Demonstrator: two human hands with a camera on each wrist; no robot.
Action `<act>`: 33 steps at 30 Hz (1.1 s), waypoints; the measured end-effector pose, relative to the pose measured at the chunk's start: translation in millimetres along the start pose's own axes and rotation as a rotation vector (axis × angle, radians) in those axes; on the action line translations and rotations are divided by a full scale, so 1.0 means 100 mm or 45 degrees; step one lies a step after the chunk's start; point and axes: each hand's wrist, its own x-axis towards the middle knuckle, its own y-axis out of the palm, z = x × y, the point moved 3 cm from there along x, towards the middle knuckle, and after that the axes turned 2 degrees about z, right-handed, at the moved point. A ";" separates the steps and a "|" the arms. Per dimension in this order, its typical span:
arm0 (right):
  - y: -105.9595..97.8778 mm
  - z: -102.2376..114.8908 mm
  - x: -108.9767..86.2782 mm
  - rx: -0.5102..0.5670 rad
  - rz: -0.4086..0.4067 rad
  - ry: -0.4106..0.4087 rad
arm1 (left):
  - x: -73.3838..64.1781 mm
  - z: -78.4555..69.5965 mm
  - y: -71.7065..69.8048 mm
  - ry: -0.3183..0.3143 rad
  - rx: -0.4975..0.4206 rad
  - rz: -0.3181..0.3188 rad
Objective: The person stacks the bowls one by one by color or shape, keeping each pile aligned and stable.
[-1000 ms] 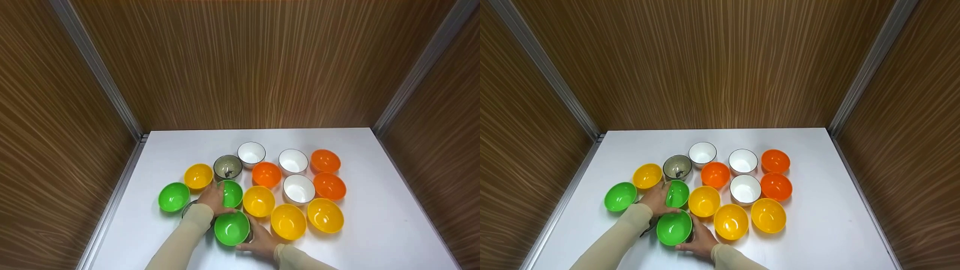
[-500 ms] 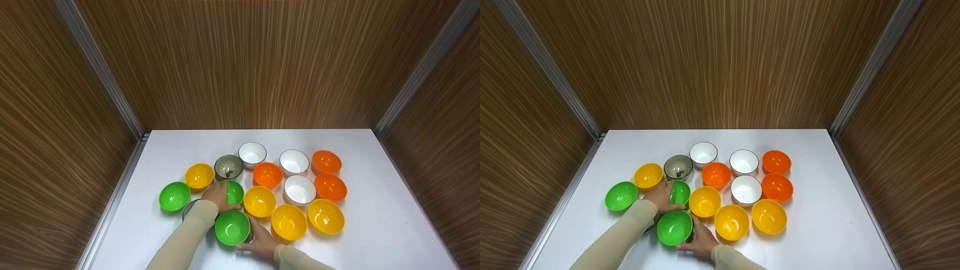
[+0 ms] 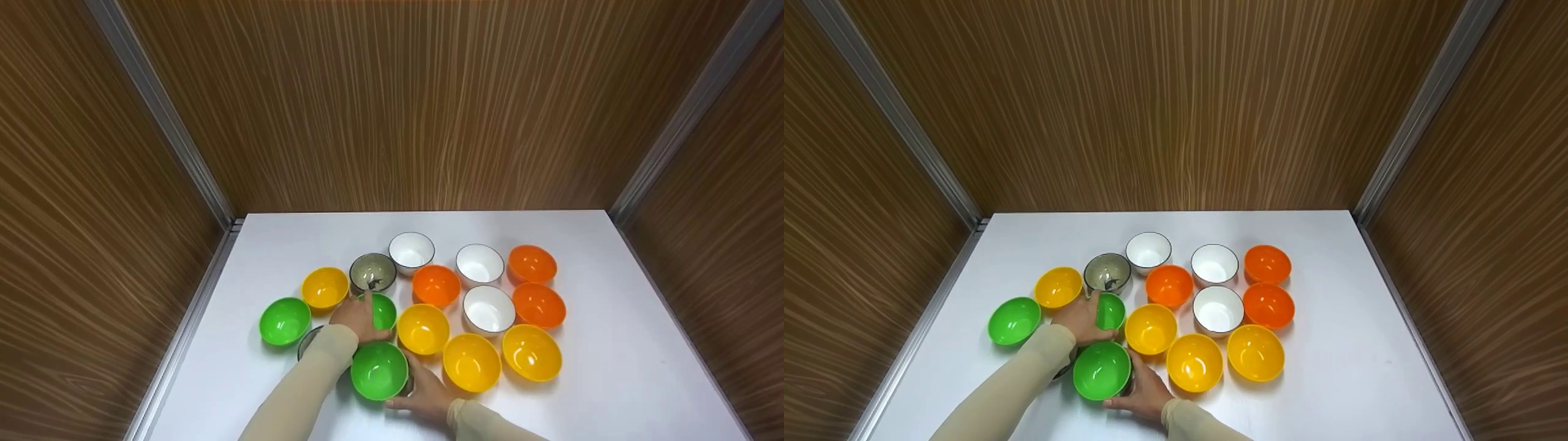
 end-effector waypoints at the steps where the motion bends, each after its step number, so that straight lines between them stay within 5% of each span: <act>1: 0.00 0.00 0.00 0.001 -0.004 0.002 | -0.01 0.00 -0.02 0.000 -0.012 -0.001; 15: 0.02 0.05 -0.01 0.042 -0.081 -0.054 | -0.39 -0.01 -0.35 0.166 -0.057 -0.089; 33: 0.05 0.06 0.07 0.134 -0.086 0.022 | -0.75 -0.16 -0.15 0.328 -0.004 -0.082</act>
